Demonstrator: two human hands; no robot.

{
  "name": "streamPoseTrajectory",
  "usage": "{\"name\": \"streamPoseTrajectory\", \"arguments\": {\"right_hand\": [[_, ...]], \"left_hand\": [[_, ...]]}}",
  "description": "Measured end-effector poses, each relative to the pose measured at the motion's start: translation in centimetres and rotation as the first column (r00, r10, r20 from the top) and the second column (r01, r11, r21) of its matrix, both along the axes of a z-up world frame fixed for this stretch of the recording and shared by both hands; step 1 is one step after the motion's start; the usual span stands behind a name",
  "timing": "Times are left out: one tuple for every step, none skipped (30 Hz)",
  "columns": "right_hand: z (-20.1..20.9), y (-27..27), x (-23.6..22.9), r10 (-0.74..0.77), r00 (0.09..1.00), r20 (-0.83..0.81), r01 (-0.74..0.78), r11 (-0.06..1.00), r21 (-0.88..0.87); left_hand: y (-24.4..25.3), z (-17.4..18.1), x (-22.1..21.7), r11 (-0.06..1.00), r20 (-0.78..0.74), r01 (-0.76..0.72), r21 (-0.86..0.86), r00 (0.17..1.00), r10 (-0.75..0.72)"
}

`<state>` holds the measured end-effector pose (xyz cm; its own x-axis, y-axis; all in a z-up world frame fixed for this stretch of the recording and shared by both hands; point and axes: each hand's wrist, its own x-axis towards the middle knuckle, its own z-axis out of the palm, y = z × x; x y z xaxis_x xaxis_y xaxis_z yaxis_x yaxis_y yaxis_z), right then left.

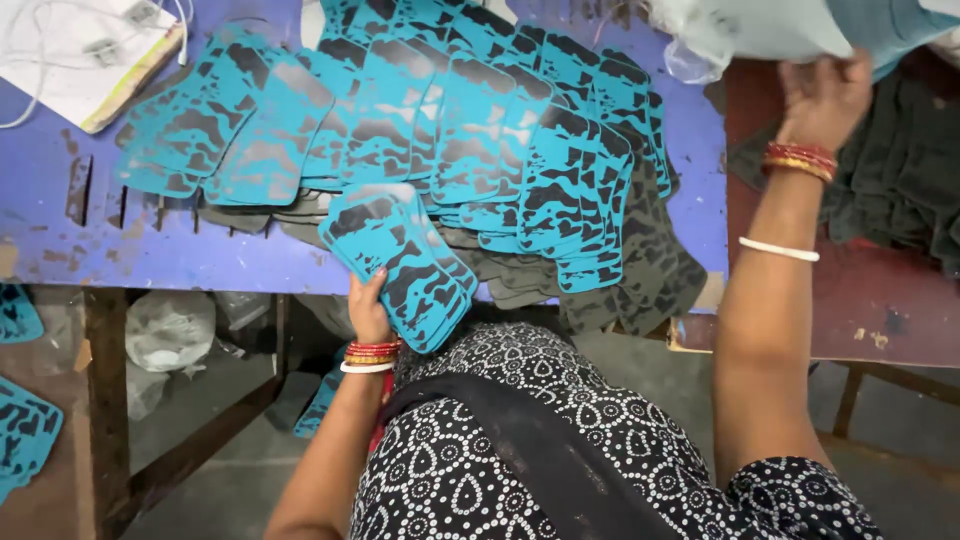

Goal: The person sorts through stacks of blue and grey patterned fabric pieces on a table, picking them up, separating them, and placing them into piles. They also handle a dark grey cloth and a white rectangular object during the process.

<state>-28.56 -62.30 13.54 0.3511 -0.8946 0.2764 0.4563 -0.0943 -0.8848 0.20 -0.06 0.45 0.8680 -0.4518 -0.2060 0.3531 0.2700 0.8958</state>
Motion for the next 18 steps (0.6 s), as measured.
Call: {"name": "streamPoseTrajectory", "arguments": {"right_hand": [[-1.0, -0.6, -2.0, -0.003, 1.000, -0.007, 0.003, 1.000, 0.007], [-2.0, -1.3, -3.8, -0.106, 0.988, -0.112, 0.088, 0.984, -0.155], [-3.0, -1.9, -5.5, -0.223, 0.954, -0.199, 0.151, 0.935, -0.321], [-4.2, -1.4, -6.3, -0.221, 0.954, -0.203, 0.150, 0.937, -0.315], [-5.4, -0.8, -7.0, -0.318, 0.845, -0.430, 0.083, 0.872, -0.482], [-6.3, -0.5, -7.8, -0.439, 0.673, -0.596, -0.031, 0.788, -0.615], [-4.7, 3.4, -5.6, -0.438, 0.671, -0.598, -0.031, 0.789, -0.613], [-3.2, 7.3, -3.4, -0.488, 0.596, -0.638, -0.086, 0.751, -0.655], [-1.6, 11.2, -1.1, -0.537, 0.517, -0.666, -0.146, 0.711, -0.687], [-0.4, 15.1, 1.6, -0.533, 0.516, -0.671, -0.147, 0.716, -0.682], [0.9, 19.0, 4.3, -0.434, 0.568, -0.699, -0.349, 0.642, -0.683], [2.2, 22.9, 7.0, -0.328, 0.599, -0.731, -0.530, 0.522, -0.668], [2.1, 24.5, 8.4, -0.323, 0.598, -0.733, -0.531, 0.525, -0.665], [2.0, 26.1, 10.0, -0.260, 0.613, -0.746, -0.600, 0.462, -0.653], [1.9, 27.8, 11.6, -0.196, 0.621, -0.759, -0.660, 0.392, -0.641], [1.5, 28.3, 12.9, -0.189, 0.622, -0.760, -0.664, 0.388, -0.639], [1.1, 28.8, 14.3, -0.179, 0.622, -0.762, -0.657, 0.410, -0.633], [0.7, 29.2, 15.7, -0.169, 0.624, -0.763, -0.651, 0.429, -0.627]], "left_hand": [[-0.1, 0.5, -0.1, 1.000, -0.007, 0.003, 0.007, 1.000, -0.003], [-0.2, 0.9, -0.1, 1.000, 0.007, 0.001, 0.017, 1.000, -0.001], [-0.3, 1.4, -0.2, 1.000, 0.020, -0.001, 0.027, 1.000, 0.000], [-0.1, 1.5, -0.2, 0.999, 0.017, -0.001, 0.033, 1.000, 0.000], [0.0, 1.5, -0.3, 0.999, 0.023, 0.001, 0.036, 1.000, -0.002], [-0.1, 1.6, -0.2, 0.999, 0.032, 0.005, 0.036, 0.999, -0.006], [-0.1, 1.3, -0.2, 0.999, 0.030, 0.007, 0.038, 1.000, -0.008], [-0.1, 1.1, -0.1, 0.998, 0.055, 0.008, 0.063, 0.998, -0.012], [-0.2, 0.9, 0.0, 0.996, 0.080, 0.009, 0.088, 0.997, -0.016], [-0.2, 0.9, -0.1, 0.995, 0.079, 0.009, 0.095, 0.997, -0.017], [-0.1, 1.0, -0.1, 0.997, 0.064, 0.009, 0.073, 0.998, -0.014], [-0.1, 1.0, -0.2, 0.999, 0.049, 0.007, 0.049, 0.999, -0.009], [-0.2, 1.1, -0.2, 0.998, 0.048, 0.005, 0.055, 0.999, -0.008], [-0.3, 1.1, -0.3, 1.000, 0.023, 0.001, 0.027, 1.000, -0.002], [-0.3, 1.2, -0.3, 1.000, -0.001, -0.003, 0.000, 1.000, 0.003], [-0.3, 1.3, -0.3, 1.000, -0.002, -0.012, 0.003, 1.000, 0.012], [-0.3, 1.4, -0.3, 1.000, -0.001, -0.007, 0.013, 1.000, 0.007], [-0.3, 1.5, -0.3, 1.000, 0.000, -0.004, 0.021, 1.000, 0.004]]}}
